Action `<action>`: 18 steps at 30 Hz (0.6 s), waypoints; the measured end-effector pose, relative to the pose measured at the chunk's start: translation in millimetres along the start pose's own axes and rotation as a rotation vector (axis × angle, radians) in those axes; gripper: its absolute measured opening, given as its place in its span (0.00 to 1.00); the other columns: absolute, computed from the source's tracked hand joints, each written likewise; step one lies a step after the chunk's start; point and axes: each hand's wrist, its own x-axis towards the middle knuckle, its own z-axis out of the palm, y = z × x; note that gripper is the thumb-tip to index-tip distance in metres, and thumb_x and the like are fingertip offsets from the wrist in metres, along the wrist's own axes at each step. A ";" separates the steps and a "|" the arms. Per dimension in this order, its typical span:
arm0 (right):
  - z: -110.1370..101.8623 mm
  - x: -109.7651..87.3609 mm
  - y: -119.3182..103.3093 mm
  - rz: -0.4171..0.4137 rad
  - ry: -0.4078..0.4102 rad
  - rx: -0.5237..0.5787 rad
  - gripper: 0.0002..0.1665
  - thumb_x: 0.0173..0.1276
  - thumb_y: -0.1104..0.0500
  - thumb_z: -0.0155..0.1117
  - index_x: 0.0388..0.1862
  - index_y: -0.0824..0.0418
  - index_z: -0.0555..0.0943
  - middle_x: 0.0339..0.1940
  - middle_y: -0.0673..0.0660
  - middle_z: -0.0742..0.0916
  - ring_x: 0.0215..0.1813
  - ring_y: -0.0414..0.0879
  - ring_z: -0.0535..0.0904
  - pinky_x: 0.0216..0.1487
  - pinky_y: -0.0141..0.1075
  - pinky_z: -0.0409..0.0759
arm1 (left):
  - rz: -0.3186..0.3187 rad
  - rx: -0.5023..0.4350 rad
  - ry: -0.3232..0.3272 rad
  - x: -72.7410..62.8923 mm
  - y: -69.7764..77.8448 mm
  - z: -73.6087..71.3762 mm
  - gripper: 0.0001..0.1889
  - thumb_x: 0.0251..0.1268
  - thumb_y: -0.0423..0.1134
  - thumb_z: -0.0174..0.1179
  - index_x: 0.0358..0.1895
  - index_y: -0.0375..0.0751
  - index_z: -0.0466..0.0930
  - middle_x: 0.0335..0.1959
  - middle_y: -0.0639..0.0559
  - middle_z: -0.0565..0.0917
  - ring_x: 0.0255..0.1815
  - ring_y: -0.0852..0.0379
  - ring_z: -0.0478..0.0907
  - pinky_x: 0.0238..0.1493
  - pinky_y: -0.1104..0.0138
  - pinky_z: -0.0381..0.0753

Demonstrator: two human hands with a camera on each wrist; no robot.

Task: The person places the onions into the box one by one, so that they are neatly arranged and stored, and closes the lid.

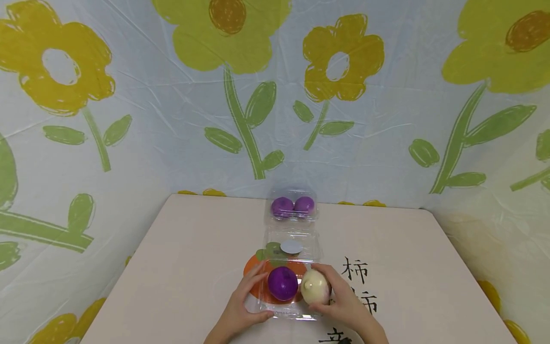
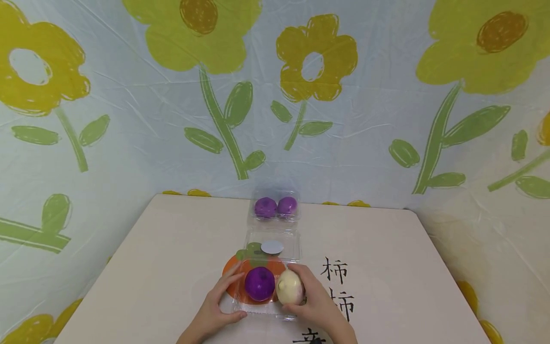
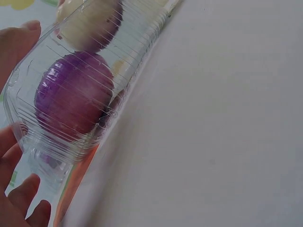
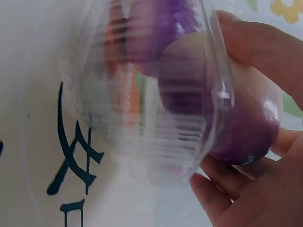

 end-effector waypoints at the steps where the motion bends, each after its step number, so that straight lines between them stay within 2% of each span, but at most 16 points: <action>1: 2.4 -0.3 -0.5 -0.005 -0.004 -0.015 0.52 0.41 0.59 0.86 0.67 0.53 0.71 0.61 0.49 0.80 0.58 0.42 0.77 0.57 0.43 0.80 | 0.000 -0.001 -0.002 1.1 3.6 -1.4 0.42 0.42 0.36 0.80 0.66 0.34 0.72 0.74 0.33 0.63 0.72 0.30 0.58 0.72 0.62 0.57; 3: 7.0 -0.8 -0.8 -0.023 -0.003 -0.063 0.50 0.43 0.56 0.86 0.67 0.52 0.72 0.59 0.46 0.80 0.56 0.41 0.77 0.56 0.44 0.81 | 0.002 -0.004 -0.006 2.8 9.1 -3.6 0.42 0.42 0.35 0.80 0.66 0.34 0.72 0.73 0.32 0.63 0.72 0.29 0.59 0.72 0.63 0.57; 6: 12.3 -0.9 0.9 -0.055 0.020 -0.135 0.49 0.42 0.50 0.86 0.65 0.54 0.75 0.57 0.44 0.81 0.57 0.42 0.77 0.62 0.48 0.77 | 0.008 -0.012 -0.007 4.0 12.1 -4.5 0.42 0.42 0.33 0.80 0.66 0.34 0.72 0.73 0.32 0.63 0.72 0.29 0.59 0.72 0.64 0.56; 8: 15.0 -0.3 3.1 -0.088 0.038 -0.186 0.49 0.41 0.47 0.86 0.63 0.57 0.76 0.56 0.46 0.82 0.58 0.44 0.77 0.71 0.44 0.67 | 0.021 -0.017 -0.004 4.2 11.6 -4.2 0.42 0.42 0.33 0.80 0.66 0.33 0.71 0.73 0.31 0.63 0.72 0.29 0.59 0.72 0.65 0.56; 10: 17.0 0.5 5.3 -0.122 0.047 -0.213 0.49 0.40 0.46 0.85 0.62 0.60 0.77 0.55 0.49 0.84 0.60 0.48 0.78 0.78 0.38 0.52 | 0.034 -0.021 0.000 4.2 10.2 -3.7 0.42 0.42 0.33 0.80 0.66 0.33 0.71 0.73 0.30 0.63 0.72 0.28 0.58 0.73 0.66 0.55; 12: 18.2 1.0 6.9 -0.151 0.049 -0.228 0.49 0.41 0.45 0.84 0.62 0.63 0.77 0.55 0.53 0.84 0.60 0.50 0.78 0.78 0.31 0.44 | 0.047 -0.021 0.002 4.0 8.8 -3.2 0.43 0.42 0.33 0.80 0.66 0.32 0.71 0.73 0.29 0.63 0.72 0.28 0.58 0.73 0.66 0.55; 14: 19.2 1.2 8.1 -0.175 0.053 -0.241 0.49 0.43 0.44 0.84 0.62 0.66 0.77 0.54 0.54 0.84 0.60 0.52 0.78 0.77 0.27 0.39 | 0.054 -0.023 0.002 3.7 7.8 -2.9 0.43 0.42 0.34 0.80 0.66 0.32 0.70 0.73 0.29 0.63 0.71 0.27 0.59 0.73 0.66 0.55; 18: 20.3 0.7 9.4 -0.191 0.055 -0.243 0.49 0.45 0.45 0.83 0.64 0.67 0.77 0.55 0.56 0.84 0.61 0.53 0.77 0.77 0.26 0.38 | 0.053 -0.022 0.000 3.3 7.2 -3.0 0.43 0.42 0.34 0.80 0.66 0.32 0.71 0.73 0.29 0.63 0.71 0.28 0.59 0.73 0.67 0.55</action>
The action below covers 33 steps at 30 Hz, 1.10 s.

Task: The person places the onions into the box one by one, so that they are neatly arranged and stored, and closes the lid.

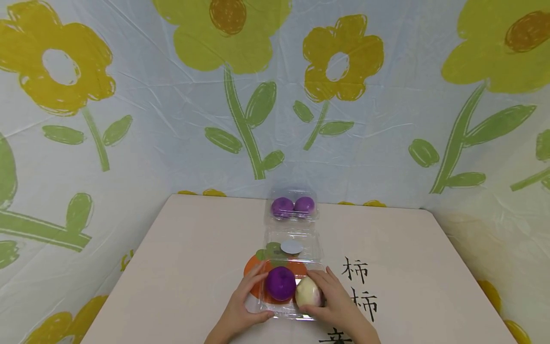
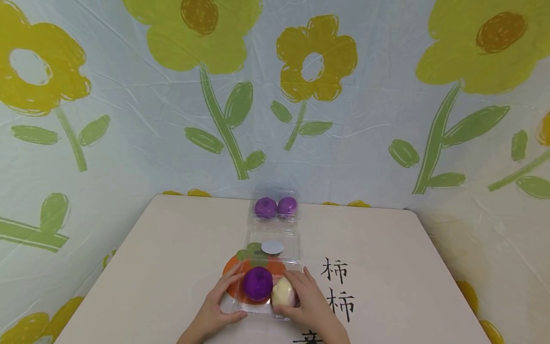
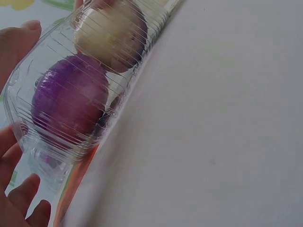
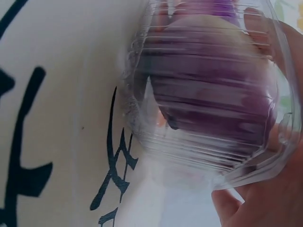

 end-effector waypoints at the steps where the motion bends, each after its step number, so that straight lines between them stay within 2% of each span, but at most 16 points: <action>1: 0.4 -0.3 0.4 -0.003 0.002 -0.003 0.49 0.46 0.45 0.82 0.64 0.67 0.77 0.55 0.56 0.84 0.61 0.53 0.77 0.77 0.27 0.38 | 0.000 0.000 -0.001 0.1 -0.1 0.0 0.43 0.42 0.34 0.80 0.66 0.32 0.70 0.73 0.29 0.63 0.71 0.28 0.59 0.73 0.67 0.55; 7: 0.4 -1.2 0.7 -0.004 0.002 -0.001 0.48 0.49 0.44 0.80 0.65 0.67 0.76 0.56 0.57 0.84 0.62 0.57 0.77 0.76 0.26 0.37 | 0.008 0.003 0.000 0.4 0.4 -0.6 0.43 0.42 0.34 0.80 0.66 0.31 0.70 0.72 0.29 0.63 0.71 0.29 0.60 0.73 0.68 0.55; 13: -4.1 -2.8 -0.5 0.117 -0.054 0.076 0.45 0.56 0.41 0.75 0.68 0.62 0.75 0.62 0.54 0.82 0.69 0.61 0.70 0.75 0.22 0.37 | 0.007 0.008 0.004 0.3 0.8 -0.3 0.43 0.41 0.33 0.80 0.66 0.32 0.71 0.72 0.29 0.63 0.71 0.28 0.59 0.73 0.67 0.55; 15: -5.7 -2.5 -0.6 0.143 -0.066 0.093 0.42 0.60 0.43 0.73 0.68 0.61 0.75 0.63 0.53 0.82 0.71 0.61 0.69 0.75 0.23 0.40 | 0.005 0.008 0.004 0.3 0.9 -0.2 0.43 0.41 0.33 0.80 0.66 0.32 0.71 0.72 0.29 0.63 0.71 0.28 0.59 0.73 0.66 0.55; 19: -9.3 1.1 2.9 0.060 -0.033 0.090 0.32 0.64 0.51 0.71 0.64 0.62 0.77 0.60 0.55 0.83 0.66 0.56 0.75 0.76 0.40 0.57 | 0.001 0.011 0.006 0.0 1.3 -0.4 0.43 0.41 0.33 0.80 0.66 0.32 0.71 0.73 0.30 0.63 0.71 0.28 0.59 0.73 0.65 0.55; 21: -11.9 3.6 6.1 0.000 -0.007 0.107 0.26 0.65 0.57 0.70 0.61 0.61 0.78 0.57 0.57 0.84 0.62 0.53 0.79 0.70 0.46 0.69 | -0.002 0.013 0.006 0.0 1.5 -0.5 0.43 0.40 0.32 0.80 0.66 0.32 0.71 0.73 0.30 0.63 0.71 0.29 0.59 0.73 0.65 0.56; 23: -15.6 5.3 8.3 -0.039 0.006 0.141 0.23 0.65 0.60 0.70 0.59 0.59 0.80 0.55 0.57 0.85 0.59 0.51 0.80 0.64 0.44 0.76 | -0.003 0.015 0.007 -0.1 2.0 -0.7 0.43 0.40 0.33 0.80 0.66 0.32 0.71 0.73 0.30 0.63 0.71 0.29 0.60 0.73 0.65 0.56; 26: -20.5 5.8 11.0 -0.046 -0.013 0.213 0.21 0.63 0.61 0.72 0.55 0.55 0.81 0.53 0.55 0.85 0.56 0.48 0.81 0.59 0.39 0.80 | -0.008 0.020 0.006 -0.1 2.6 -0.7 0.43 0.41 0.34 0.80 0.66 0.33 0.71 0.73 0.31 0.64 0.71 0.29 0.60 0.73 0.64 0.57; 33: -22.6 2.9 15.5 -0.031 -0.043 0.278 0.19 0.60 0.58 0.76 0.50 0.55 0.83 0.52 0.54 0.86 0.54 0.48 0.82 0.57 0.39 0.81 | -0.021 0.016 0.005 0.8 5.2 -1.0 0.42 0.42 0.34 0.80 0.65 0.34 0.72 0.73 0.32 0.64 0.72 0.29 0.60 0.72 0.65 0.57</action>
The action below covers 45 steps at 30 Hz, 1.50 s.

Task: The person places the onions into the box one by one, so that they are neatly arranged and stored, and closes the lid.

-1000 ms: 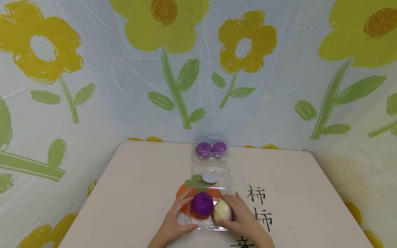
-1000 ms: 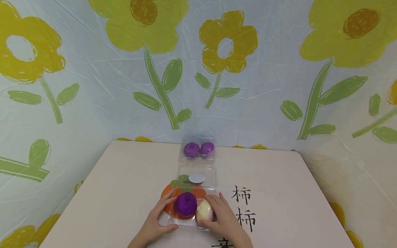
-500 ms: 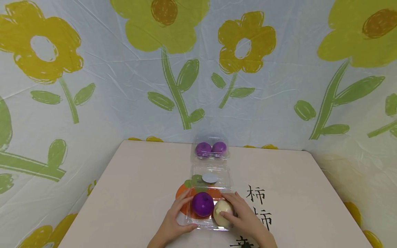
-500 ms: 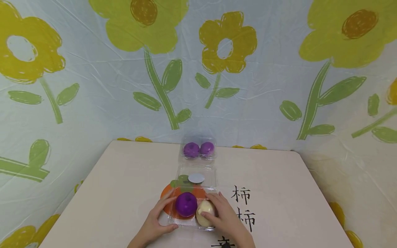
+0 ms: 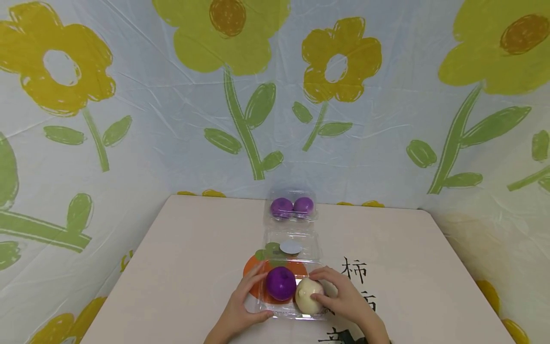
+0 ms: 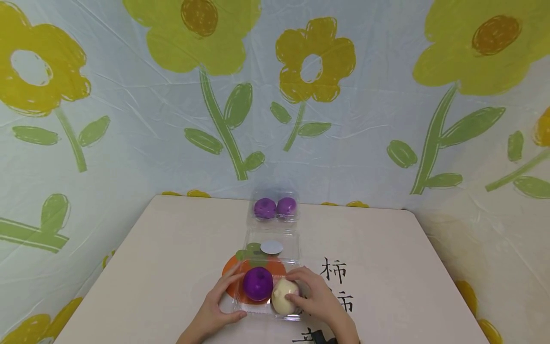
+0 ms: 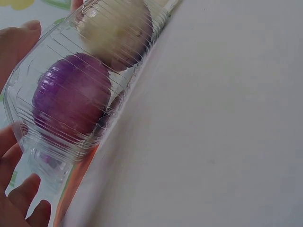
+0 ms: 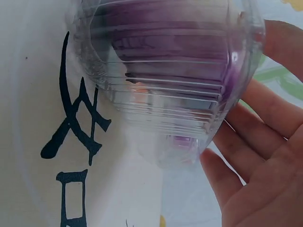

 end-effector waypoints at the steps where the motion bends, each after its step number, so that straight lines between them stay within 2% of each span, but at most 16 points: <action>1: 0.1 0.0 0.4 0.003 0.003 0.003 0.18 0.60 0.58 0.76 0.49 0.55 0.83 0.52 0.54 0.86 0.54 0.47 0.82 0.56 0.39 0.81 | 0.005 0.000 0.001 0.2 0.0 0.0 0.42 0.42 0.34 0.80 0.65 0.33 0.72 0.73 0.32 0.64 0.72 0.30 0.60 0.72 0.65 0.57; 5: 0.5 -0.1 1.8 0.019 0.019 0.010 0.15 0.60 0.57 0.76 0.46 0.52 0.84 0.51 0.51 0.86 0.53 0.46 0.82 0.57 0.36 0.80 | 0.016 0.002 0.003 0.9 -0.9 0.1 0.42 0.41 0.33 0.80 0.65 0.33 0.72 0.72 0.31 0.64 0.72 0.30 0.60 0.72 0.65 0.57; 10: 2.0 -1.4 5.1 0.017 0.042 0.020 0.15 0.57 0.58 0.78 0.44 0.51 0.85 0.49 0.52 0.87 0.53 0.50 0.83 0.70 0.29 0.66 | 0.011 0.003 0.001 0.9 -0.3 0.4 0.42 0.41 0.34 0.80 0.66 0.33 0.72 0.73 0.31 0.64 0.71 0.29 0.60 0.72 0.64 0.58; 12: 2.9 -1.7 5.8 0.004 0.059 0.015 0.17 0.55 0.60 0.79 0.43 0.53 0.86 0.48 0.53 0.88 0.53 0.52 0.83 0.73 0.28 0.60 | 0.010 0.001 0.001 1.0 0.9 0.1 0.42 0.42 0.34 0.80 0.66 0.33 0.72 0.73 0.31 0.64 0.71 0.29 0.60 0.72 0.64 0.58; 16: 4.5 -0.6 1.9 -0.016 0.106 0.008 0.18 0.48 0.65 0.81 0.41 0.59 0.87 0.45 0.58 0.89 0.50 0.58 0.85 0.72 0.25 0.58 | 0.021 0.004 0.001 0.9 0.6 -0.1 0.41 0.43 0.36 0.80 0.65 0.33 0.72 0.72 0.30 0.64 0.71 0.28 0.60 0.72 0.65 0.58; 22: 2.9 3.8 -14.5 -0.029 0.131 0.023 0.20 0.44 0.71 0.80 0.39 0.67 0.87 0.42 0.63 0.89 0.47 0.62 0.85 0.71 0.22 0.56 | 0.014 0.014 0.002 -6.5 -18.6 6.4 0.43 0.44 0.40 0.80 0.67 0.35 0.71 0.74 0.33 0.63 0.73 0.32 0.59 0.72 0.65 0.56; 25: 3.7 1.9 -9.4 -0.045 0.134 0.018 0.21 0.45 0.70 0.81 0.42 0.65 0.86 0.42 0.61 0.89 0.49 0.60 0.85 0.71 0.23 0.57 | 0.015 0.025 -0.001 -10.8 -30.0 9.5 0.44 0.44 0.42 0.81 0.68 0.37 0.70 0.75 0.35 0.62 0.74 0.35 0.58 0.73 0.65 0.55; 29: 4.0 -1.9 3.4 -0.023 0.124 0.027 0.21 0.52 0.65 0.79 0.46 0.61 0.86 0.45 0.56 0.89 0.52 0.54 0.84 0.72 0.27 0.60 | 0.006 0.019 -0.012 -13.1 -35.4 10.0 0.45 0.45 0.44 0.80 0.69 0.40 0.69 0.76 0.38 0.61 0.76 0.39 0.57 0.73 0.65 0.55; 33: 2.4 -2.3 12.4 0.050 0.141 0.090 0.16 0.61 0.65 0.73 0.49 0.59 0.86 0.47 0.54 0.89 0.54 0.49 0.83 0.66 0.29 0.70 | 0.009 0.013 -0.017 -12.7 -35.3 9.6 0.44 0.47 0.45 0.79 0.70 0.41 0.69 0.76 0.39 0.61 0.76 0.40 0.56 0.74 0.65 0.54; 37: 2.5 0.5 19.8 0.158 0.248 0.261 0.13 0.66 0.70 0.66 0.50 0.66 0.84 0.49 0.61 0.87 0.54 0.46 0.82 0.58 0.30 0.78 | 0.032 0.010 -0.013 -12.0 -35.1 9.1 0.44 0.48 0.45 0.79 0.69 0.38 0.69 0.76 0.37 0.61 0.76 0.40 0.57 0.74 0.66 0.53; 41: 5.0 4.0 24.8 0.361 0.386 0.429 0.17 0.69 0.67 0.64 0.55 0.69 0.80 0.55 0.68 0.83 0.56 0.43 0.80 0.55 0.28 0.80 | 0.045 0.003 -0.013 -11.9 -35.6 8.4 0.43 0.48 0.45 0.79 0.69 0.37 0.69 0.75 0.36 0.61 0.76 0.40 0.57 0.74 0.67 0.52; 43: 7.2 5.1 27.7 0.469 0.402 0.495 0.22 0.70 0.65 0.64 0.61 0.69 0.76 0.61 0.69 0.79 0.59 0.42 0.79 0.55 0.27 0.79 | 0.048 0.004 -0.013 -12.0 -36.4 8.2 0.43 0.48 0.45 0.78 0.69 0.37 0.69 0.75 0.35 0.61 0.76 0.41 0.57 0.74 0.68 0.52; 45: 9.8 5.5 31.0 0.555 0.376 0.573 0.28 0.72 0.63 0.62 0.68 0.68 0.70 0.67 0.68 0.75 0.61 0.40 0.77 0.57 0.27 0.77 | 0.046 0.006 -0.012 -12.4 -37.1 8.2 0.43 0.48 0.45 0.79 0.69 0.38 0.69 0.75 0.36 0.61 0.76 0.41 0.57 0.74 0.68 0.52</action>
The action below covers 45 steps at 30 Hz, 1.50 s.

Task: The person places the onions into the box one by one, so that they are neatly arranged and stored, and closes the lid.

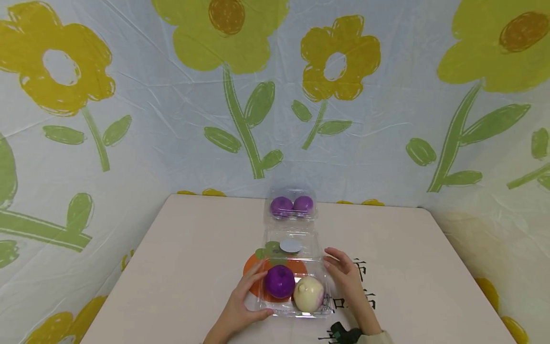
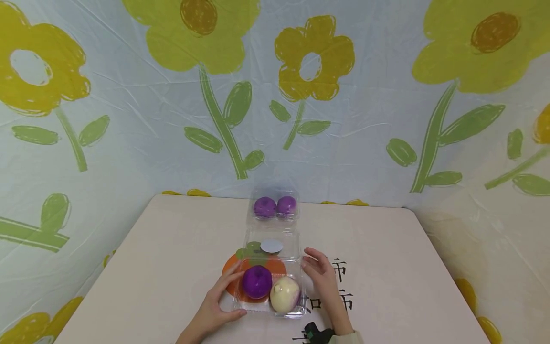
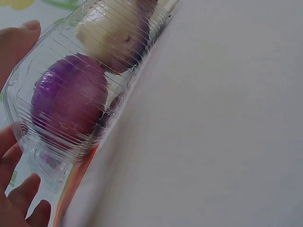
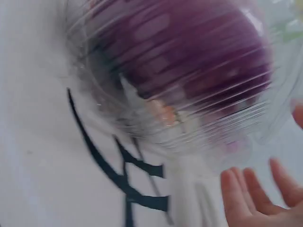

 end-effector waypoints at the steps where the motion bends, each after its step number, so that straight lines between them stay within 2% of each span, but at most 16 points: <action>1: 0.1 0.7 2.2 0.043 -0.021 0.027 0.30 0.72 0.63 0.61 0.70 0.68 0.67 0.69 0.69 0.73 0.61 0.39 0.77 0.58 0.27 0.77 | 0.000 0.000 0.001 0.0 -0.5 0.3 0.43 0.48 0.45 0.79 0.69 0.38 0.69 0.75 0.36 0.61 0.76 0.41 0.57 0.74 0.68 0.52; 3: 0.1 2.3 7.1 0.116 -0.070 0.101 0.33 0.73 0.64 0.58 0.74 0.68 0.61 0.73 0.68 0.69 0.62 0.38 0.76 0.60 0.28 0.75 | -0.001 -0.004 -0.001 -0.1 -1.1 1.2 0.43 0.48 0.45 0.79 0.69 0.38 0.69 0.75 0.36 0.61 0.76 0.41 0.57 0.74 0.68 0.52; 6: -1.0 3.2 15.0 0.158 -0.151 0.181 0.34 0.75 0.66 0.54 0.76 0.68 0.56 0.75 0.68 0.66 0.64 0.39 0.76 0.64 0.29 0.72 | -0.008 -0.006 -0.002 -0.6 -1.4 2.4 0.44 0.47 0.45 0.79 0.69 0.38 0.69 0.76 0.36 0.61 0.76 0.41 0.57 0.74 0.67 0.52; 10: -3.7 3.5 25.3 0.134 -0.253 0.216 0.35 0.77 0.65 0.52 0.78 0.68 0.53 0.77 0.67 0.64 0.69 0.45 0.72 0.67 0.29 0.69 | -0.016 0.005 -0.003 -1.0 -1.0 2.9 0.44 0.46 0.45 0.79 0.69 0.39 0.69 0.76 0.37 0.61 0.76 0.41 0.57 0.74 0.66 0.53; 13: -3.8 3.4 27.8 0.106 -0.289 0.217 0.35 0.77 0.65 0.51 0.78 0.68 0.52 0.77 0.67 0.63 0.71 0.46 0.71 0.68 0.28 0.67 | -0.022 0.019 0.000 -1.2 -1.3 2.4 0.45 0.45 0.45 0.80 0.69 0.40 0.69 0.76 0.38 0.61 0.76 0.41 0.57 0.73 0.66 0.54; 17: -0.9 3.0 25.2 0.087 -0.277 0.207 0.35 0.77 0.65 0.51 0.78 0.68 0.53 0.76 0.68 0.64 0.70 0.46 0.72 0.67 0.28 0.68 | -0.049 0.044 -0.002 -1.9 -2.4 1.8 0.44 0.45 0.46 0.80 0.69 0.42 0.70 0.77 0.40 0.60 0.77 0.43 0.57 0.73 0.65 0.55; 23: 0.9 2.9 23.3 0.084 -0.250 0.175 0.35 0.77 0.64 0.52 0.79 0.66 0.53 0.75 0.67 0.66 0.70 0.48 0.71 0.66 0.27 0.69 | -0.107 0.071 -0.012 -2.1 -0.6 1.0 0.44 0.46 0.49 0.79 0.70 0.46 0.70 0.78 0.42 0.58 0.77 0.44 0.56 0.71 0.58 0.59; 27: 0.1 3.7 23.4 0.071 -0.260 0.198 0.35 0.77 0.65 0.51 0.79 0.67 0.52 0.75 0.69 0.65 0.70 0.49 0.72 0.67 0.30 0.69 | -0.126 0.068 -0.017 -1.6 1.0 0.6 0.44 0.46 0.49 0.79 0.70 0.47 0.70 0.78 0.42 0.58 0.77 0.45 0.56 0.71 0.54 0.60; 30: -1.2 4.4 24.5 0.058 -0.274 0.211 0.36 0.77 0.66 0.51 0.78 0.68 0.51 0.75 0.71 0.64 0.70 0.49 0.72 0.67 0.30 0.69 | -0.135 0.060 -0.021 -1.6 0.6 0.3 0.44 0.46 0.50 0.79 0.70 0.48 0.70 0.78 0.43 0.58 0.77 0.46 0.56 0.71 0.55 0.59; 45: -2.1 1.9 26.4 0.013 -0.293 0.263 0.35 0.76 0.69 0.50 0.75 0.75 0.50 0.73 0.74 0.65 0.68 0.48 0.74 0.68 0.36 0.70 | -0.110 0.041 -0.012 -1.8 1.9 -1.2 0.44 0.45 0.51 0.79 0.69 0.47 0.71 0.78 0.42 0.59 0.77 0.42 0.57 0.72 0.61 0.57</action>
